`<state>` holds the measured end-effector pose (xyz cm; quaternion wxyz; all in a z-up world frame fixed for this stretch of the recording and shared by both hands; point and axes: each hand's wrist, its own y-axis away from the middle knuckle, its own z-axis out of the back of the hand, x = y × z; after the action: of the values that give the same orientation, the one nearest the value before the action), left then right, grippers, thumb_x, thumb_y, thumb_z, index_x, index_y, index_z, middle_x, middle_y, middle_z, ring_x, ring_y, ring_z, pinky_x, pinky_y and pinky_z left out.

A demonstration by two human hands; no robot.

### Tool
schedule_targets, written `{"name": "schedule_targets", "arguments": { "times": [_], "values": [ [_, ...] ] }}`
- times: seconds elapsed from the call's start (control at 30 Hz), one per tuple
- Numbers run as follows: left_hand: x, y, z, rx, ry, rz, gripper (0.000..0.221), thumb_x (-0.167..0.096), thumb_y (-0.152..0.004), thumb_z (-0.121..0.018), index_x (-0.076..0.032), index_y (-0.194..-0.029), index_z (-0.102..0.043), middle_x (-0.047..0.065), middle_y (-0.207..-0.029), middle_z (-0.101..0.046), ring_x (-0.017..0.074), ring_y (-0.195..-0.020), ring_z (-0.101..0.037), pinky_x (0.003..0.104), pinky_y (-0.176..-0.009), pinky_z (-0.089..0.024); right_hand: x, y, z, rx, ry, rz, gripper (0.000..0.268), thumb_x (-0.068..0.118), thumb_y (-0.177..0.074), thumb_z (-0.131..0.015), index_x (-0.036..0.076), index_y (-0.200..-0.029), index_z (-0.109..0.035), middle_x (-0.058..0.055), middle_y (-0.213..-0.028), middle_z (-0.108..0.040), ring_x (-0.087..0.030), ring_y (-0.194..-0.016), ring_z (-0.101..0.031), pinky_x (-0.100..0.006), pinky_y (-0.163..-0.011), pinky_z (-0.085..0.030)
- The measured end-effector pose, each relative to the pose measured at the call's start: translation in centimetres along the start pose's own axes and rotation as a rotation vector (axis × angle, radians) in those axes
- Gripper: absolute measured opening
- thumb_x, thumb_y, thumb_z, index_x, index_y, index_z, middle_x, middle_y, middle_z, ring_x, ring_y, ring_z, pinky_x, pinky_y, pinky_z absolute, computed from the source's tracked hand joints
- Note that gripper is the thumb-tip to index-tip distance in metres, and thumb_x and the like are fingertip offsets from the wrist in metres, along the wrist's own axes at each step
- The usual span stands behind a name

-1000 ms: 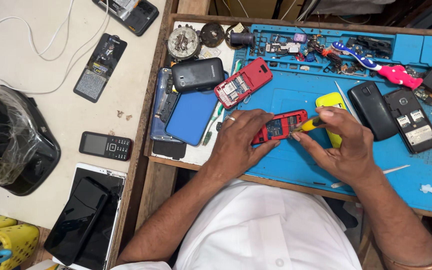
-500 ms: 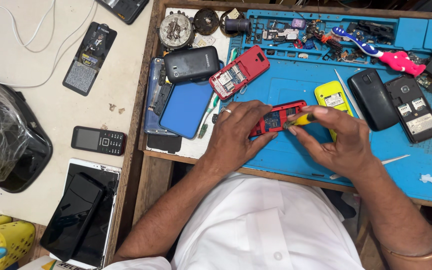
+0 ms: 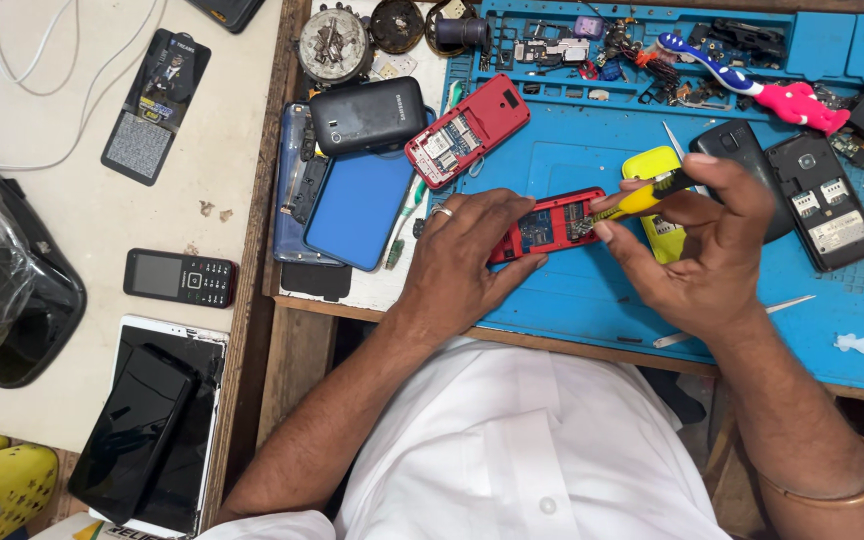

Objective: The person uses a yellow-handled screwdriver to repeatedly tighten and loosen screws on the internal circuit board of a red mobile phone. The phone is held open on a blue workbench mat surrounded by other disassembled devices and tools.

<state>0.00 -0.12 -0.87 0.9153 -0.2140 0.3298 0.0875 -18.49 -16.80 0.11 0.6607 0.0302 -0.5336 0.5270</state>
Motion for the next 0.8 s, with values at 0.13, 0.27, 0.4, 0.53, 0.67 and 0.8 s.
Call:
{"name": "schedule_targets", "arguments": {
  "times": [0.13, 0.27, 0.4, 0.53, 0.67, 0.8],
  "values": [
    [0.0, -0.06, -0.03, 0.012, 0.0, 0.01, 0.055, -0.033, -0.087, -0.085, -0.006, -0.131, -0.066, 0.013, -0.129, -0.065, 0.029, -0.117, -0.062, 0.043, -0.101, -0.05, -0.06, 0.07, -0.24, 0.038, -0.079, -0.032, 0.08, -0.016, -0.094, -0.075, 0.011, -0.149, -0.023, -0.022, -0.129, -0.058, -0.026, -0.108, -0.073, -0.035, -0.097, -0.063],
    [-0.03, -0.09, 0.0, 0.015, 0.004, 0.012, 0.055, -0.033, -0.087, -0.085, -0.005, -0.13, -0.066, 0.014, -0.129, -0.066, 0.0294, -0.119, -0.062, 0.044, -0.103, -0.05, -0.22, 0.19, -0.19, 0.076, -0.046, -0.036, 0.078, -0.013, -0.095, -0.076, 0.009, -0.148, -0.024, -0.021, -0.12, -0.066, -0.027, -0.108, -0.074, -0.034, -0.096, -0.063],
    [-0.05, -0.1, 0.03, 0.015, 0.0, 0.012, 0.056, -0.034, -0.086, -0.085, -0.005, -0.13, -0.066, 0.014, -0.128, -0.066, 0.0298, -0.118, -0.062, 0.044, -0.102, -0.05, -0.18, 0.15, -0.23, 0.102, -0.027, -0.031, 0.076, -0.01, -0.095, -0.077, 0.007, -0.147, -0.024, -0.021, -0.113, -0.072, -0.026, -0.107, -0.076, -0.033, -0.094, -0.062],
    [0.02, -0.12, 0.0, 0.012, 0.002, 0.01, 0.056, -0.034, -0.087, -0.085, -0.005, -0.131, -0.066, 0.014, -0.129, -0.066, 0.0295, -0.118, -0.062, 0.043, -0.103, -0.05, -0.13, 0.0, -0.26, 0.095, 0.019, -0.023, 0.076, -0.01, -0.094, -0.079, 0.006, -0.145, -0.024, -0.019, -0.111, -0.072, -0.026, -0.105, -0.076, -0.032, -0.091, -0.062],
    [0.04, -0.1, -0.05, 0.019, -0.006, 0.014, 0.056, -0.035, -0.087, -0.085, -0.005, -0.131, -0.066, 0.014, -0.129, -0.066, 0.0295, -0.118, -0.062, 0.044, -0.102, -0.05, 0.02, -0.07, -0.4, 0.08, 0.009, -0.033, 0.075, -0.009, -0.095, -0.079, 0.005, -0.146, -0.025, -0.022, -0.117, -0.068, -0.026, -0.107, -0.076, -0.032, -0.092, -0.064],
    [0.03, -0.13, -0.09, 0.027, -0.009, 0.019, 0.057, -0.035, -0.087, -0.085, -0.005, -0.131, -0.066, 0.014, -0.129, -0.066, 0.0296, -0.119, -0.062, 0.044, -0.102, -0.049, -0.03, -0.13, -0.38, 0.058, 0.05, 0.01, 0.075, -0.008, -0.089, -0.079, 0.004, -0.142, -0.027, -0.028, -0.116, -0.063, -0.029, -0.107, -0.074, -0.035, -0.092, -0.064]
  ]
}}
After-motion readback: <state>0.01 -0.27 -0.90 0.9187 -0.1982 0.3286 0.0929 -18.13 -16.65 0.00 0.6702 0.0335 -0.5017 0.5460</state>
